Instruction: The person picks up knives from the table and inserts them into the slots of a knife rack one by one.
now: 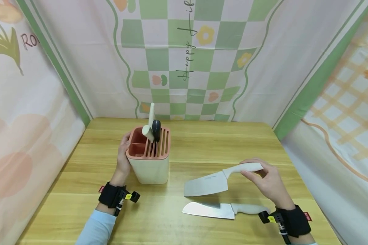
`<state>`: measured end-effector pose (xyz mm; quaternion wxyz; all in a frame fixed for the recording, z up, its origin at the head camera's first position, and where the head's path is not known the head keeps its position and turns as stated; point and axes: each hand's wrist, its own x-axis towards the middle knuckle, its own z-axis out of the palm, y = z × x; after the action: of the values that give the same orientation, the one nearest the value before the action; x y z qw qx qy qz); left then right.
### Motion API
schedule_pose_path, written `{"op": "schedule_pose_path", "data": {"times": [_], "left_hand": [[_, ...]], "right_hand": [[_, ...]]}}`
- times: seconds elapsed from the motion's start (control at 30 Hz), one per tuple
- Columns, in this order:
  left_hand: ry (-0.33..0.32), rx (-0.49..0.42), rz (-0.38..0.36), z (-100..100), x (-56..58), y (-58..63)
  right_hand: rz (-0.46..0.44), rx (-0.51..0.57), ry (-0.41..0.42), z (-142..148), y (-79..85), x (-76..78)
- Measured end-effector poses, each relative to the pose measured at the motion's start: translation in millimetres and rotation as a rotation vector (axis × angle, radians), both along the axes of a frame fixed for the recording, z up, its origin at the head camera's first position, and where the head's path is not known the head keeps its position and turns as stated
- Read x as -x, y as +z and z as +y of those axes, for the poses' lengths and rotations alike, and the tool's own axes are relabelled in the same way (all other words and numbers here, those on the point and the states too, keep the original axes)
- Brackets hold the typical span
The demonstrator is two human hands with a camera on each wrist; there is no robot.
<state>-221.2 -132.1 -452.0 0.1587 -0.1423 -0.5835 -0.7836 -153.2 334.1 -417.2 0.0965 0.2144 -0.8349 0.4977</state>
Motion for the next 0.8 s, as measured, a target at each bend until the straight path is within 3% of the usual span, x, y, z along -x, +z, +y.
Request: {"op": "schedule_pose_path", "data": {"times": [0.17,0.33,0.43,0.57,0.8], "left_hand": [[-0.003,0.010,0.002,0.9,0.5,-1.5],[0.005,0.022,-0.006,0.9,-0.2,-1.7],[0.013,0.027,-0.016,0.6,-0.5,-1.4],[0.019,0.030,-0.025,0.6,-0.9,-1.0],[0.018,0.027,-0.028,0.4,-1.8,0.9]], "right_hand": [[0.119,0.230,0.234,-19.8,3.5,5.6],[0.138,0.383,0.341,-37.7,7.8,9.8],[0.148,0.413,0.376,-48.7,11.9,11.9],[0.165,0.407,0.363,-61.3,18.6,12.1],[0.298,0.380,0.412,-82.7,46.7,10.1]]}}
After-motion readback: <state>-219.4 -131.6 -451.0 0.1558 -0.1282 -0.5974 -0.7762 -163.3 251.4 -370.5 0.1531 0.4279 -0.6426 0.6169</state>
